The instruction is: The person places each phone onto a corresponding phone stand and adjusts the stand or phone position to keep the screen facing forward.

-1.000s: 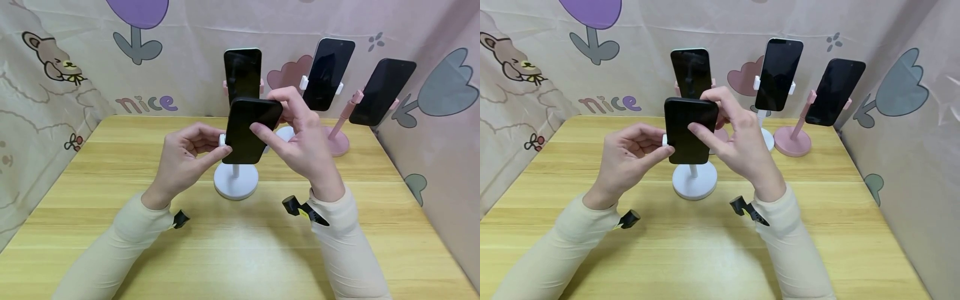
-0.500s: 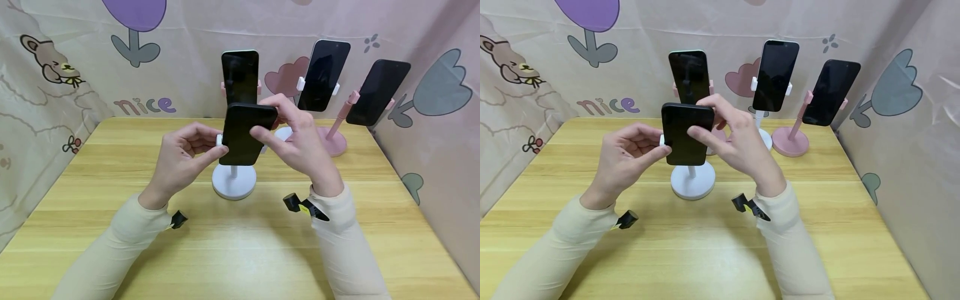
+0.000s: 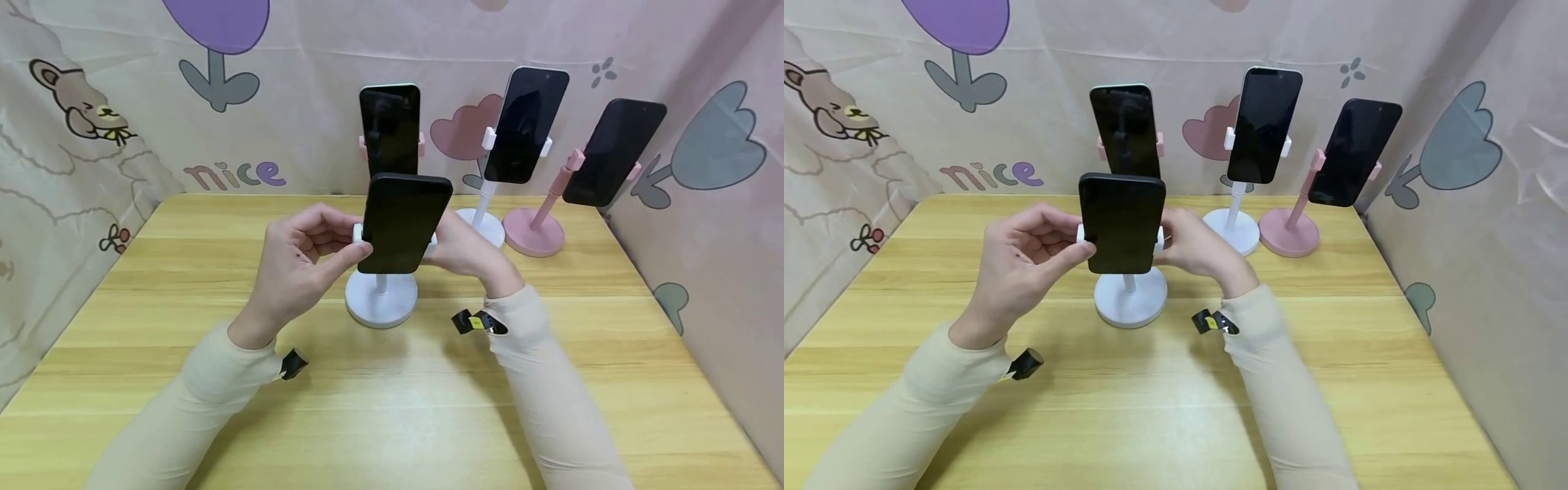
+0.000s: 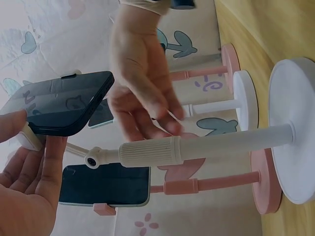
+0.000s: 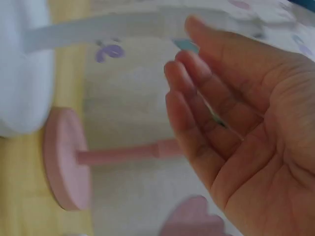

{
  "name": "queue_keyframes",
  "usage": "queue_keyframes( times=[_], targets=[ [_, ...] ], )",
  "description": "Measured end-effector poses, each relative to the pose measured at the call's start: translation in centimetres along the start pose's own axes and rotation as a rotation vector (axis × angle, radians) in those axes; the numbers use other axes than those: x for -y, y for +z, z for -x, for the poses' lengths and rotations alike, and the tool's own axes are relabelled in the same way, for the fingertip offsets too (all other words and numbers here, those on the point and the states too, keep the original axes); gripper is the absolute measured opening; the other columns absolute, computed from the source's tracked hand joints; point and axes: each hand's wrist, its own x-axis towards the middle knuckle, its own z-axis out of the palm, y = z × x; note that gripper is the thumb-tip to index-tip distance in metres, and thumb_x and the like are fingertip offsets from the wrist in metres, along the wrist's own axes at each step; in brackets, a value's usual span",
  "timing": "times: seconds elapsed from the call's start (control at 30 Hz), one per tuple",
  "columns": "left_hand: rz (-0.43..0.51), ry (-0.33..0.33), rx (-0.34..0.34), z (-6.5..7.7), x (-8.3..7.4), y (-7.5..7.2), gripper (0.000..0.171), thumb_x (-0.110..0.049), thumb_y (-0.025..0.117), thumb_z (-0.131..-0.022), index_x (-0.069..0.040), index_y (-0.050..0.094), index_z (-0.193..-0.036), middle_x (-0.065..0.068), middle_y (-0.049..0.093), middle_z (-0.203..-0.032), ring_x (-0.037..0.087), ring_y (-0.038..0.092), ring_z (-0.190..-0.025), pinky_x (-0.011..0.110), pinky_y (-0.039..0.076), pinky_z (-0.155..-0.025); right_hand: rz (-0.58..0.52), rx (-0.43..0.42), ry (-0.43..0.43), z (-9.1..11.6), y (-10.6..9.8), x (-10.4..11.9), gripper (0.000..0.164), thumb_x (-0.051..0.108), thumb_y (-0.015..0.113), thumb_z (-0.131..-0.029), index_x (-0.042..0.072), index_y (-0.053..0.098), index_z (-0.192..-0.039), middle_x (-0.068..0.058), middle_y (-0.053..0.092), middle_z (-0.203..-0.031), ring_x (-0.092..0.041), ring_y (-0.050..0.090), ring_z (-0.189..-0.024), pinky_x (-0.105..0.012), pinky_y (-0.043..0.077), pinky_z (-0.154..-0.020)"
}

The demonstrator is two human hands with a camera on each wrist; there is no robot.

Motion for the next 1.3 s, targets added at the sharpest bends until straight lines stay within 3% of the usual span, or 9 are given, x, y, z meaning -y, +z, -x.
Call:
queue_keyframes(
  times=[0.07,0.17,0.57,0.83,1.1,1.3],
  targets=[
    [-0.005,0.001,-0.008,0.1,-0.1,0.1,0.023,0.015,0.081,-0.083,0.009,0.073,-0.103,-0.004,0.079,-0.096,0.014,0.077,-0.08,0.026,0.067,-0.078,-0.018,0.013,0.004,-0.1,0.7,-0.2,0.067,0.007,0.081,-0.09,0.003,0.051,-0.15,-0.016,0.056,-0.152,-0.031,0.052,-0.139,-0.053,0.038,-0.126],
    [0.002,-0.001,-0.018,0.1,-0.2,0.2,0.023,0.015,0.081,-0.083,0.009,0.073,-0.103,-0.004,0.079,-0.095,0.014,0.078,-0.08,0.027,0.067,-0.077,-0.033,-0.008,0.011,-0.1,1.4,-0.4,0.068,0.008,0.076,-0.094,0.002,0.045,-0.154,-0.018,0.05,-0.157,-0.033,0.047,-0.144,-0.056,0.032,-0.129],
    [0.077,-0.083,-0.076,0.2,-0.3,0.5,0.02,0.014,0.08,-0.083,0.012,0.071,-0.102,-0.003,0.078,-0.09,0.012,0.077,-0.078,0.024,0.066,-0.076,0.034,-0.042,-0.044,-0.6,2.0,-0.6,0.045,0.008,0.068,-0.1,0.0,0.059,-0.144,-0.018,0.065,-0.139,-0.033,0.061,-0.126,-0.053,0.046,-0.118],
    [0.105,-0.102,-0.093,0.3,-0.1,0.5,0.02,0.015,0.079,-0.083,0.009,0.072,-0.101,-0.003,0.078,-0.09,0.012,0.077,-0.079,0.025,0.066,-0.076,0.014,-0.025,-0.013,-0.8,2.1,-0.8,0.051,0.011,0.069,-0.101,0.002,0.054,-0.149,-0.017,0.062,-0.145,-0.032,0.058,-0.133,-0.054,0.044,-0.121],
    [0.09,-0.092,-0.065,0.2,0.0,0.4,0.02,0.014,0.079,-0.084,0.012,0.07,-0.102,-0.001,0.077,-0.09,0.013,0.076,-0.078,0.025,0.066,-0.077,-0.019,-0.033,-0.025,-0.8,2.2,-1.1,0.056,0.006,0.071,-0.098,0.001,0.051,-0.15,-0.02,0.06,-0.149,-0.034,0.056,-0.137,-0.056,0.041,-0.124],
    [0.097,-0.103,0.004,-0.2,0.3,-0.4,0.011,0.009,0.073,-0.094,0.008,0.072,-0.105,-0.002,0.075,-0.091,0.014,0.075,-0.075,0.026,0.066,-0.075,-0.019,-0.022,-0.007,-0.5,2.1,-1.2,0.059,0.003,0.072,-0.096,0.002,0.05,-0.151,-0.021,0.059,-0.151,-0.037,0.055,-0.142,-0.057,0.04,-0.125]
  ],
)
